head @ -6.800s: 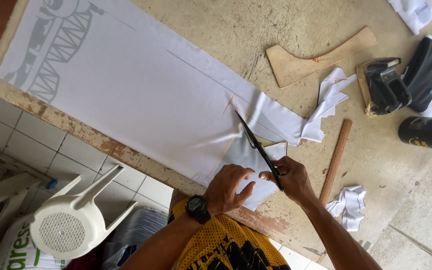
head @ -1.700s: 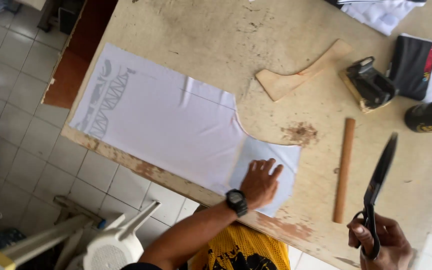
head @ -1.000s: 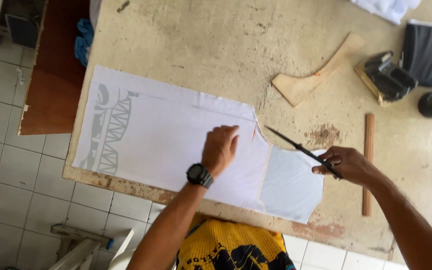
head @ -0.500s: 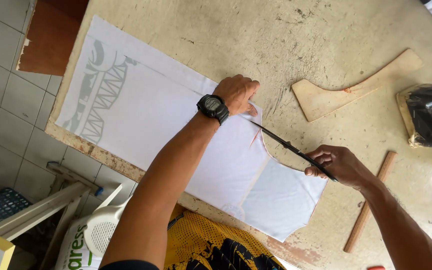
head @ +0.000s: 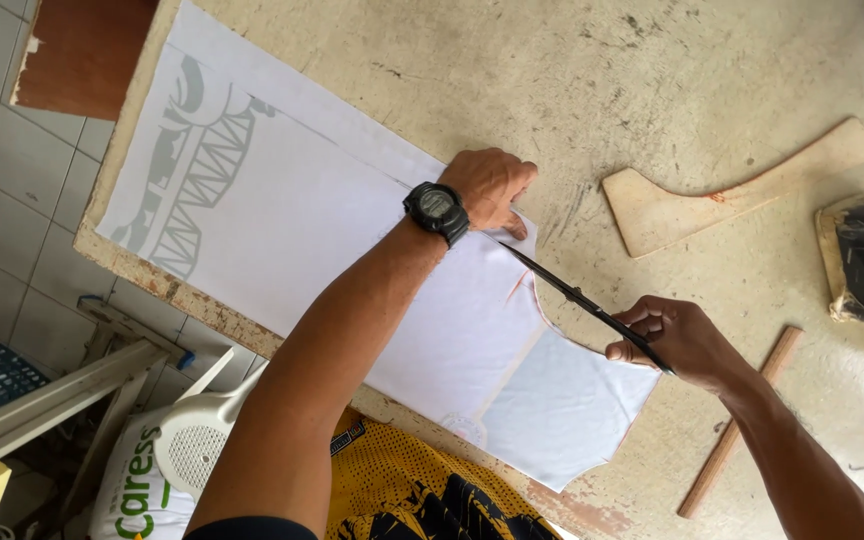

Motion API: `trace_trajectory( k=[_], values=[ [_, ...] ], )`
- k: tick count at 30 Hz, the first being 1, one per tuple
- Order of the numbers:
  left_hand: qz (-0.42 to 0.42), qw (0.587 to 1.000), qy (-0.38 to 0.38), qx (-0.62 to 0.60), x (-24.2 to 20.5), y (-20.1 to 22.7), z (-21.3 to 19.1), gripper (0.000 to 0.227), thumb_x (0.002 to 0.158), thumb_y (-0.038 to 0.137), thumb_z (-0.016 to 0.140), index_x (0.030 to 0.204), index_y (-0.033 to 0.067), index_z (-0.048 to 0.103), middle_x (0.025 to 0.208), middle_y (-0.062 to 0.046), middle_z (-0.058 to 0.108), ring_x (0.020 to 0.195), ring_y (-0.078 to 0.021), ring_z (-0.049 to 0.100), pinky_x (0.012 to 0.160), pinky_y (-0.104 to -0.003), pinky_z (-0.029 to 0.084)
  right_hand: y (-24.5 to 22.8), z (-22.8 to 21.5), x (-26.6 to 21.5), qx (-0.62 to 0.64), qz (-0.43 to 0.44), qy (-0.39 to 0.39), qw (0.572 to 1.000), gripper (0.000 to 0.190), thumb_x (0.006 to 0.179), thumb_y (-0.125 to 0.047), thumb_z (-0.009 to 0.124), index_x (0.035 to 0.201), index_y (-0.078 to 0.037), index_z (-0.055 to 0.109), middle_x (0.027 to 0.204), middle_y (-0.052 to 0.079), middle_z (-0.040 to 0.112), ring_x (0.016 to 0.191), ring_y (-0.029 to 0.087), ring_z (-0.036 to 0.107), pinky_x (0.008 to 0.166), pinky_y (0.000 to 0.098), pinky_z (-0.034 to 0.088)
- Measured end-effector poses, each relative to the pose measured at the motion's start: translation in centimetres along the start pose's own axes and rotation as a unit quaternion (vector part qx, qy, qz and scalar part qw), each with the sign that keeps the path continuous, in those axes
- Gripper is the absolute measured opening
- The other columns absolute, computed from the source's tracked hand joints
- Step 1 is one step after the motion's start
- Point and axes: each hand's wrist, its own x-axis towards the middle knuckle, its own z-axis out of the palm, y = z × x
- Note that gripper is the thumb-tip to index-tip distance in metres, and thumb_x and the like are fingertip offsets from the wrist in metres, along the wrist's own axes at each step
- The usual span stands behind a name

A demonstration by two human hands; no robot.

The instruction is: The person cuts a large piece of white fabric with a printed design using scissors. They then retrieve a ruler and a red marking tool from a drawer to draw lines on the fabric. Finally, they use a curved wooden template to draw a curved line and cut the fabric along the marked lines.

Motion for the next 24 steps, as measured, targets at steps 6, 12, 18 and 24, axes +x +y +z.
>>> trace_trajectory(
  k=[6,12,18,24],
  values=[
    [0.016,0.999,-0.008,0.031,0.5,0.0,-0.1,0.068,0.071,0.063,0.101,0.102,0.0154,0.063,0.092,-0.008,0.073,0.100,-0.0358,0.076,0.087,-0.059,0.064,-2.1,1.5,1.4,-0.012,-0.001,-0.023,1.000,0.060,0.075,-0.012,0.105,0.123,0.010,0.078,0.078,0.022,0.080,0.068,0.028,0.074,0.063,0.0350,0.047],
    [0.021,0.999,-0.015,0.038,0.7,0.0,-0.1,0.073,0.074,0.065,0.100,0.113,0.0138,0.064,0.092,-0.008,0.075,0.097,-0.0342,0.077,0.085,-0.059,0.066,-0.8,1.4,2.2,0.007,0.000,-0.016,1.000,0.050,0.072,-0.003,0.104,0.110,0.016,0.078,0.066,0.025,0.078,0.051,0.026,0.067,0.049,0.0306,0.045],
    [0.021,0.998,-0.027,0.047,1.1,-0.1,0.4,0.080,0.074,0.067,0.098,0.123,0.0129,0.064,0.098,-0.009,0.076,0.103,-0.0332,0.077,0.092,-0.058,0.065,-3.9,3.3,3.3,-0.066,-0.022,-0.041,0.997,0.061,0.081,-0.019,0.100,0.127,0.013,0.074,0.081,0.024,0.080,0.068,0.034,0.074,0.063,0.0368,0.046],
    [0.038,0.998,-0.022,0.038,2.4,-1.1,2.0,0.076,0.076,0.063,0.099,0.122,0.0129,0.064,0.099,-0.010,0.077,0.102,-0.0358,0.077,0.089,-0.061,0.065,-3.1,3.2,3.9,0.007,-0.013,-0.023,1.000,0.055,0.070,-0.007,0.106,0.110,0.015,0.077,0.064,0.022,0.075,0.050,0.025,0.067,0.048,0.0306,0.046]
  ],
)
